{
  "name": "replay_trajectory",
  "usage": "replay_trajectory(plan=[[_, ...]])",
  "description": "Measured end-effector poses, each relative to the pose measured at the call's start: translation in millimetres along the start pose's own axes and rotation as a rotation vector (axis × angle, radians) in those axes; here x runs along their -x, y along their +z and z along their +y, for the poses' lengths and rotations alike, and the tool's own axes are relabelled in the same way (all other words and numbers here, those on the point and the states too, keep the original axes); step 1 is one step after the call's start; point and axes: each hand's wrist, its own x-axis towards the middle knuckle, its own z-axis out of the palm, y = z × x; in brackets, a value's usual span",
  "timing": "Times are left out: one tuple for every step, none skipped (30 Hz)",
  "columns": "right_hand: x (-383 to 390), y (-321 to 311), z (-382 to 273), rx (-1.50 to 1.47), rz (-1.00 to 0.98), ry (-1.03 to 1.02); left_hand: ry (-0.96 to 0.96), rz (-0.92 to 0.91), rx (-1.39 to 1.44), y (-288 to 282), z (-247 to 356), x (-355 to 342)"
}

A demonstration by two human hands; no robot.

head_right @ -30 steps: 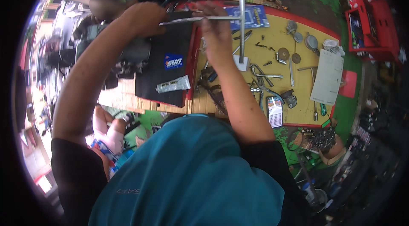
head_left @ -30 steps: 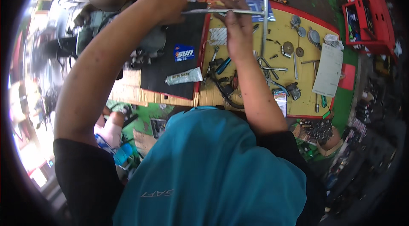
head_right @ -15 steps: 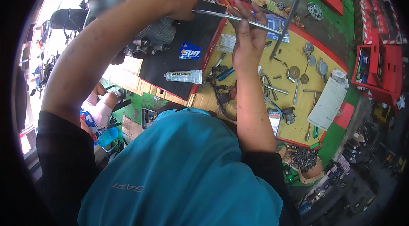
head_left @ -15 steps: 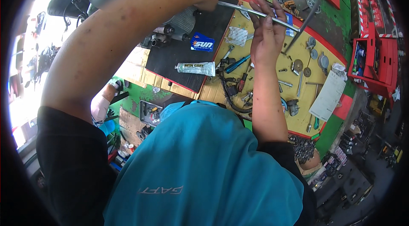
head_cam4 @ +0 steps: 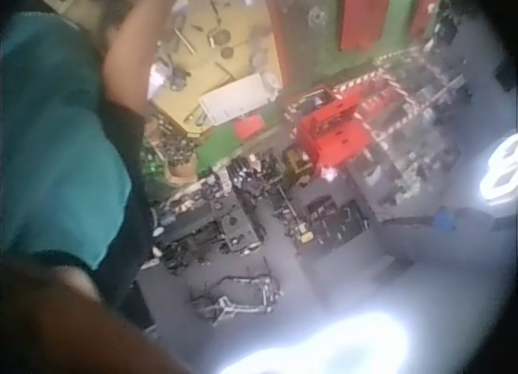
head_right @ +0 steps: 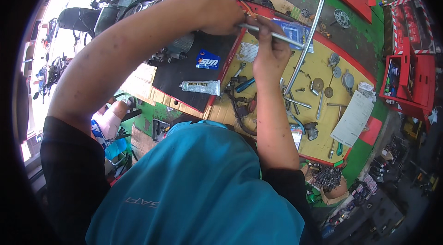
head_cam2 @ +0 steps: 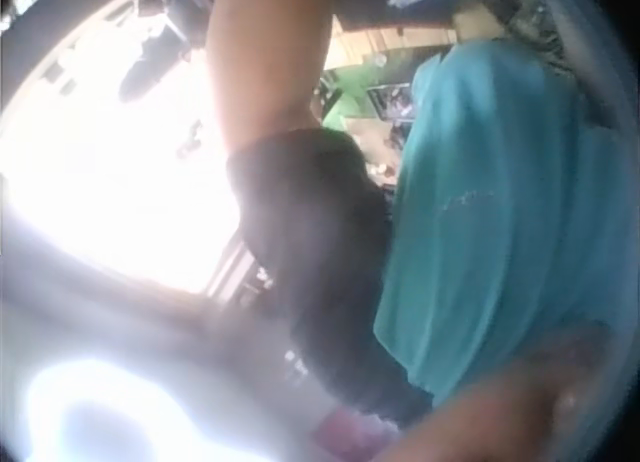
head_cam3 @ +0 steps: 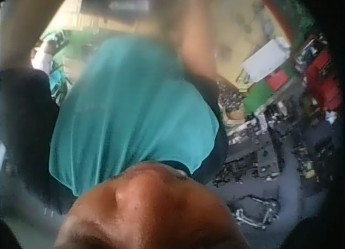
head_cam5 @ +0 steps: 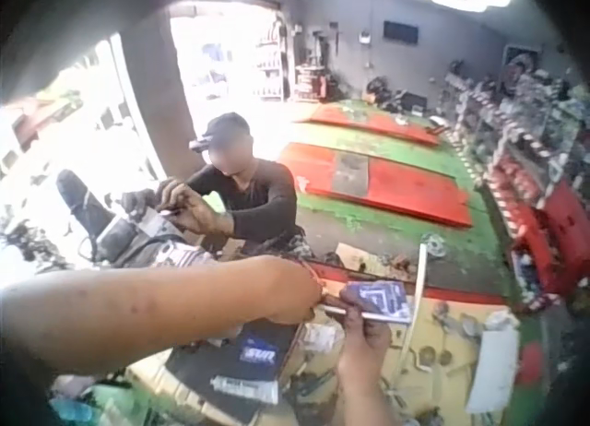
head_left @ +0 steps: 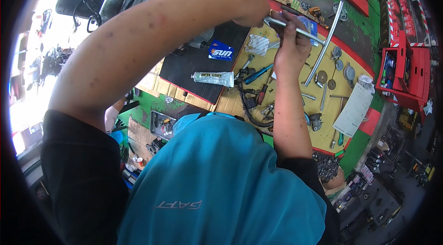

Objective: The person works on a disassembled motorcycle engine on a workbench, using a torque wrench to tighten bolts and installing a gear into the engine casing. They handle the engine block, a gear, and various tools while a coworker assists.

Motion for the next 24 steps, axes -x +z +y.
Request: replay_trajectory(plan=[[4, -3, -4, 0.060, -0.053, -0.032, 0.007, -0.027, -0.023, -2, 4, 1], [8, -7, -7, 0.120, -0.104, -0.063, 0.015, -0.053, -0.047, -5, 7, 1], [14, -27, -4, 0.200, -0.196, -0.034, 0.010, -0.045, -0.006, -7, 7, 2], [21, -51, 5, 0.331, -0.103, 0.018, -0.001, -0.035, 0.038, -7, 3, 6], [26, -76, 12, 0.464, -0.001, 0.063, -0.005, -0.019, 0.076, -10, 1, 7], [27, -98, 11, 0.594, 0.098, 0.113, -0.001, -0.015, 0.073, -11, 0, 8], [21, -116, -4, 0.820, 0.141, -0.134, -0.006, -0.013, 0.074, -9, -2, 10], [11, -126, -24, 1.037, 0.187, -0.389, -0.009, -0.011, 0.074, -8, -3, 11], [-5, -124, -47, 1.084, 0.111, -0.665, -0.013, -0.023, 0.073, -5, -3, 12], [-21, -116, -75, 1.123, 0.034, -0.942, -0.011, -0.033, 0.073, -2, -3, 12], [-29, -110, -98, 1.304, -0.136, -0.983, -0.010, -0.040, 0.068, -1, -3, 11], [-33, -106, -119, 1.486, -0.308, -1.011, -0.012, -0.043, 0.060, 0, -3, 9], [-36, -103, -136, 1.663, -0.488, -1.029, -0.015, -0.046, 0.052, 1, -1, 8], [-42, -94, -146, 1.703, -0.626, -0.964, -0.020, -0.049, 0.045, 1, -1, 7], [-47, -83, -152, 1.741, -0.766, -0.890, -0.016, -0.053, 0.049, 0, -1, 6], [-50, -72, -154, 1.777, -0.905, -0.811, -0.010, -0.052, 0.052, -2, -1, 6], [-53, -66, -152, 1.738, -0.907, -0.884, -0.006, -0.052, 0.056, -3, 0, 5], [-57, -60, -152, 1.736, -0.976, -0.796, -0.004, -0.047, 0.063, -3, -1, 7], [-61, -53, -153, 1.730, -1.044, -0.708, -0.002, -0.043, 0.071, -2, -1, 8], [-66, -49, -153, 1.721, -1.112, -0.618, -0.001, -0.039, 0.079, -1, -2, 9], [-72, -51, -145, 1.520, -1.063, -0.732, 0.000, -0.029, 0.083, 0, -3, 10], [-73, -51, -143, 1.484, -1.061, -0.707, 0.000, -0.019, 0.088, 1, -4, 12], [-74, -51, -142, 1.447, -1.058, -0.682, -0.001, -0.009, 0.092, 2, -5, 13], [-74, -54, -140, 1.411, -1.055, -0.652, -0.009, 0.027, 0.112, 3, -5, 17]])
